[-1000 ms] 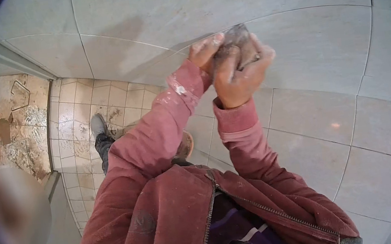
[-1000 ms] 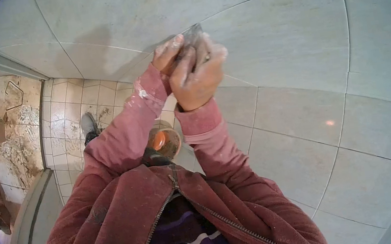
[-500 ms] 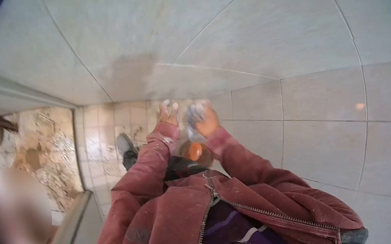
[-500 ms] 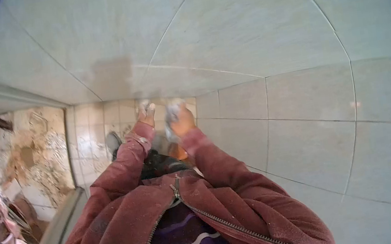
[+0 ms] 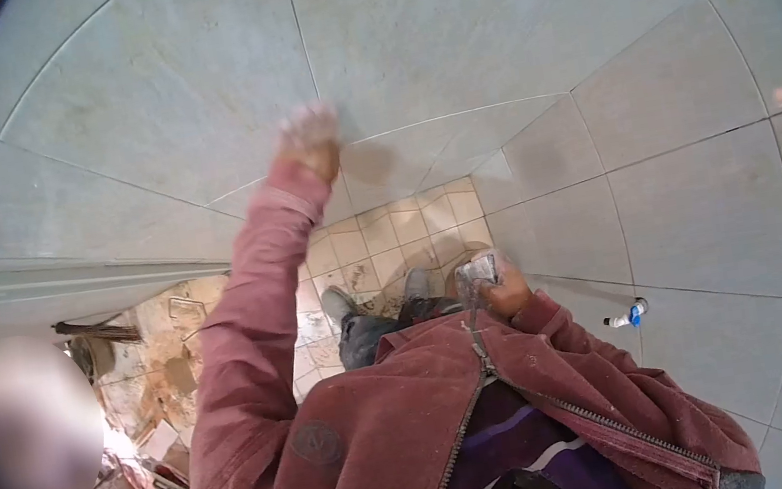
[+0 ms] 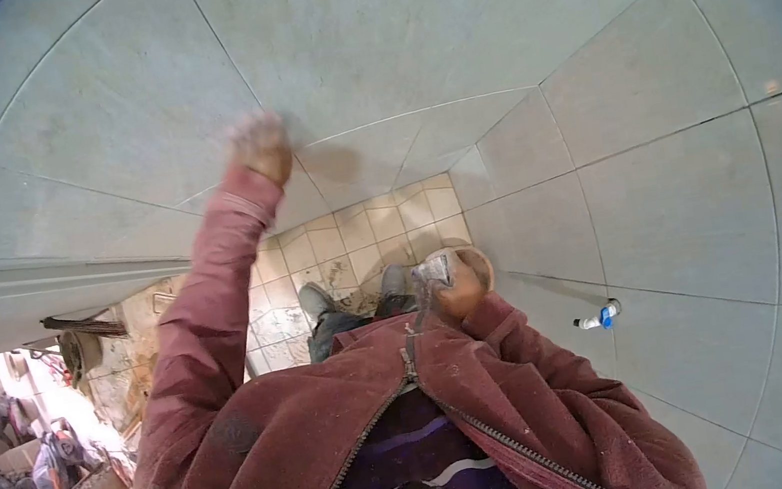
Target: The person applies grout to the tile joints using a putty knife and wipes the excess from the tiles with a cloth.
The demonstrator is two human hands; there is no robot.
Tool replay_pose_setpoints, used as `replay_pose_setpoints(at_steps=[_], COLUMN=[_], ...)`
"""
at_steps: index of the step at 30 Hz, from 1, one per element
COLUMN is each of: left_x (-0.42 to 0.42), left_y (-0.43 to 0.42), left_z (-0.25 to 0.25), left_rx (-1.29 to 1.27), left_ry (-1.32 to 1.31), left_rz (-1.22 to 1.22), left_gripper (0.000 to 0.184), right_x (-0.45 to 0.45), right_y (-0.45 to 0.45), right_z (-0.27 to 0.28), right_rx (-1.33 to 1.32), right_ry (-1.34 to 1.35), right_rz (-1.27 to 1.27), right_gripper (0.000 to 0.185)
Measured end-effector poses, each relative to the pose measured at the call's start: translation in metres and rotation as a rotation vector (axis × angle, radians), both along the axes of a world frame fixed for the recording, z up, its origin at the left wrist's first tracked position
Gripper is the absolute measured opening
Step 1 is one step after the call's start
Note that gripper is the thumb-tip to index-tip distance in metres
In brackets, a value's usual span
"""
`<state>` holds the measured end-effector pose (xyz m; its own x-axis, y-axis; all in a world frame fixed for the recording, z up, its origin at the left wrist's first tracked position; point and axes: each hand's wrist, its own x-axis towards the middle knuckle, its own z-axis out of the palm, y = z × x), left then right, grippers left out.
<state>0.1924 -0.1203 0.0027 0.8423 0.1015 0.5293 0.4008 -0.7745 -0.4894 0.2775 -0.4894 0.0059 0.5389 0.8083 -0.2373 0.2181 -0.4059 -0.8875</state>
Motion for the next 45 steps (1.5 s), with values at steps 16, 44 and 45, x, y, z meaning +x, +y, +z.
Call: replay_pose_setpoints(at_steps=[16,44,45], left_x=[0.022,-0.259,-0.276], left_y=[0.006,-0.072,-0.066], left_z=[0.23,0.033,0.024], left_rx=[-0.024,-1.613,-1.613], left_ry=[-0.696,-0.004,-0.005], left_rz=[-0.056,0.129,0.116], left_gripper=[0.076,0.049,0.049], right_x=[0.008,-0.015,-0.017], right_y=[0.01,0.263,0.263], right_z=[0.026,0.176,0.157], right_rx=[-0.049,0.692,0.693], right_ry=[-0.272,-1.043,-1.019], right_rz=[0.061,-0.211,-0.223], right_gripper=[0.03,0.033,0.034])
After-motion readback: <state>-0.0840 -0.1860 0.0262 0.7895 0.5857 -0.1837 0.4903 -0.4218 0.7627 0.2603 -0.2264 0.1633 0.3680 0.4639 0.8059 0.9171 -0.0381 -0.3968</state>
